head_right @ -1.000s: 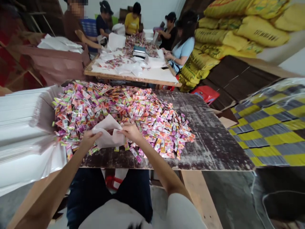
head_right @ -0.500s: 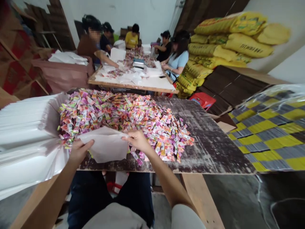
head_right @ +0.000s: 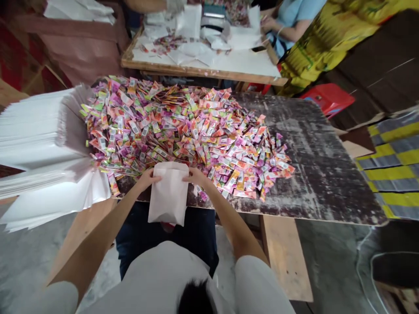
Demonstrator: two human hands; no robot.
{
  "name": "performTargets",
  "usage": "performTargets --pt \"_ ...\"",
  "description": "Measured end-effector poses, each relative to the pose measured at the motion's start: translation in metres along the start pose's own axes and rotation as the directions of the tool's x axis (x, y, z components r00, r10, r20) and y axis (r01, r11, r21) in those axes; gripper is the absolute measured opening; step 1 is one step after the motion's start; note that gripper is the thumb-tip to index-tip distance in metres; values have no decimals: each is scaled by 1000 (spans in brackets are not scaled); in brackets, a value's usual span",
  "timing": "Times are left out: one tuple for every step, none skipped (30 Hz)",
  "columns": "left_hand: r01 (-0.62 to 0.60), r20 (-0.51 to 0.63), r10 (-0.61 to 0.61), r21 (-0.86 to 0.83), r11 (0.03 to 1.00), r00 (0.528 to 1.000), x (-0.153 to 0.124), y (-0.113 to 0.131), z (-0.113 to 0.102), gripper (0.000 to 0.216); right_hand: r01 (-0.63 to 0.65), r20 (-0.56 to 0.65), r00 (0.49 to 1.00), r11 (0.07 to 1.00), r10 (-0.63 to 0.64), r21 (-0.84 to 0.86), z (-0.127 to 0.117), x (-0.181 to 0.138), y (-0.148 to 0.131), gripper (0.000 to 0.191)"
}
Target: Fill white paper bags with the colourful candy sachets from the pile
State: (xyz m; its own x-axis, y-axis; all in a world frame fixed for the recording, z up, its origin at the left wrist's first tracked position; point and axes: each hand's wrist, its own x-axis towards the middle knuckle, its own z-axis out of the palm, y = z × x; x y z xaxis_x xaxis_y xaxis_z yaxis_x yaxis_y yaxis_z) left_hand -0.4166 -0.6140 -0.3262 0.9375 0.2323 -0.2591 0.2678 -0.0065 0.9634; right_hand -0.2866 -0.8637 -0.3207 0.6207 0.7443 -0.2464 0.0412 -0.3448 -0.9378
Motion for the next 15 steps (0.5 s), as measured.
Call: performTargets --pt "0 9 0 -50 999 1000 3 -2 -1 54 6 5 1000 1000 -6 17 -2 2 3 35" --pt "-1 15 2 -73 997 1000 5 -3 -1 52 9 -3 1000 1000 -9 12 -3 3 6 32" --pt "-8 19 9 -71 997 1000 7 -5 -1 46 20 -13 1000 1000 -20 -8 -3 4 9 27" --pt "-23 33 25 -48 999 999 9 -7 -2 36 41 -17 999 998 -42 -43 -3 5 12 22" --pt "-46 53 47 -17 999 997 10 -9 -2 26 77 -14 997 993 -78 -91 -1 4 14 17" --pt "-71 75 70 10 997 995 10 -11 -1 19 120 -1 993 981 -121 -153 0 3 16 13" --pt "-95 95 92 27 995 991 10 -13 0 16 165 21 986 960 -164 -227 2 -1 17 13" --pt "-114 104 110 33 993 988 9 -15 1 16 202 46 979 927 -198 -316 3 -5 17 17" --pt "-131 100 127 33 991 987 7 -17 2 17 229 76 973 880 -217 -416 3 -11 16 23" --pt "-147 91 144 35 988 985 5 -19 3 18 247 112 969 817 -221 -521 3 -18 14 29" --pt "-169 79 166 41 985 983 2 -21 5 20 260 153 966 744 -210 -616 2 -25 12 35" --pt "-198 77 193 59 978 978 -1 -23 6 22 271 198 962 665 -185 -695 1 -33 9 40" --pt "-235 87 228 89 968 970 -4 -24 8 23 284 245 958 592 -147 -754 -1 -39 5 44" --pt "-280 112 266 129 951 957 -8 -27 8 23 296 288 952 529 -100 -795 -2 -45 1 47" --pt "-327 148 304 174 929 941 -12 -29 9 24 304 321 946 483 -49 -821 -4 -49 -4 50"
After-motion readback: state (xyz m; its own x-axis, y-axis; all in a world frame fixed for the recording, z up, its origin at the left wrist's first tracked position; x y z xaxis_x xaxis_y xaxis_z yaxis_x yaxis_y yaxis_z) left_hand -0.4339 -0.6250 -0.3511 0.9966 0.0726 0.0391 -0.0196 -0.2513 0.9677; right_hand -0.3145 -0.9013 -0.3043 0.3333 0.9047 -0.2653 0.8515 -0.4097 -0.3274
